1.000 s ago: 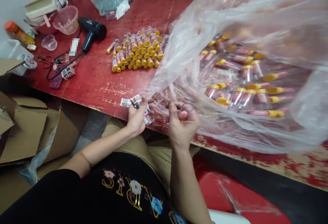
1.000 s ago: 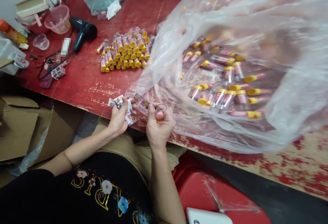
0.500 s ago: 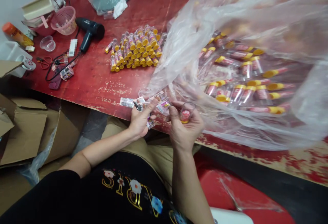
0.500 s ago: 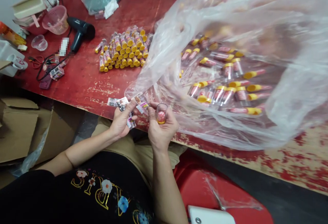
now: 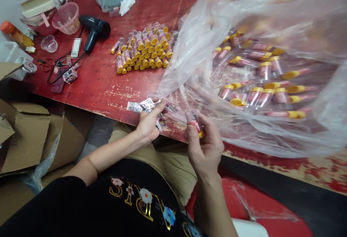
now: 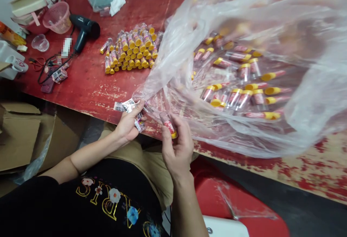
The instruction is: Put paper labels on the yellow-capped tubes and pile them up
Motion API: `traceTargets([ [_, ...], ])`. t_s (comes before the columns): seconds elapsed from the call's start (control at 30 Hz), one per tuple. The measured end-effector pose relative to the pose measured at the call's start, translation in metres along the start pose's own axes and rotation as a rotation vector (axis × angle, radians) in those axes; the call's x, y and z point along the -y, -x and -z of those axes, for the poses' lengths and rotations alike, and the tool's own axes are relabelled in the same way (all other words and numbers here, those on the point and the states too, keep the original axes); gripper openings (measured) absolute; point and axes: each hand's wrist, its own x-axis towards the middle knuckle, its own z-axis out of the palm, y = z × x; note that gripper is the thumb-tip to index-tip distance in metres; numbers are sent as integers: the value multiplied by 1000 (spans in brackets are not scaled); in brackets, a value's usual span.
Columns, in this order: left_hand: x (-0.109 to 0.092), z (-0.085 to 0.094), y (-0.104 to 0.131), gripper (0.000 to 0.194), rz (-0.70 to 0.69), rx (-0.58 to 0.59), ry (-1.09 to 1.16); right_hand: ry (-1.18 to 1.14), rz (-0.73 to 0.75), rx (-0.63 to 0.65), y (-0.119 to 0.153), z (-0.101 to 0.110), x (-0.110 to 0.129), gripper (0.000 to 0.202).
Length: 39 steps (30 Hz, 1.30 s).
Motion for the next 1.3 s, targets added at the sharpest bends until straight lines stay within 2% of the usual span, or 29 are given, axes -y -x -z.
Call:
traceTargets([
  [0.13, 1, 2, 0, 63, -20, 28, -4, -7, 101, -75, 13, 3, 0, 31],
  [0.27, 5, 2, 1, 64, -63, 45, -15, -5, 229, -190, 13, 2, 8, 28],
  [0.4, 5, 3, 2, 64, -34, 65, -76, 81, 289, -76, 8, 9, 11, 27],
  [0.6, 5, 7, 1, 57, -28, 134, -148, 248, 284, -123, 4, 19, 23, 26],
  [0.77, 5, 8, 1, 62, -53, 201, -168, 63, 138, -123, 4, 20, 33, 22],
  [0.97, 8, 9, 2, 59, -10, 154, -185, -152, -115, -243, 14, 16, 25, 29],
  [1.03, 9, 9, 2, 59, 4, 156, -187, -149, -96, -269, 15, 13, 23, 31],
  [1.13, 8, 9, 1, 56, 25, 174, -181, -57, 15, -256, 13, 12, 20, 25],
  [1.23, 6, 8, 1, 56, 54, 209, -185, 46, 147, -189, 10, 16, 20, 21],
  [1.3, 5, 8, 2, 56, 73, 229, -189, 24, 139, -139, 11, 19, 21, 21],
])
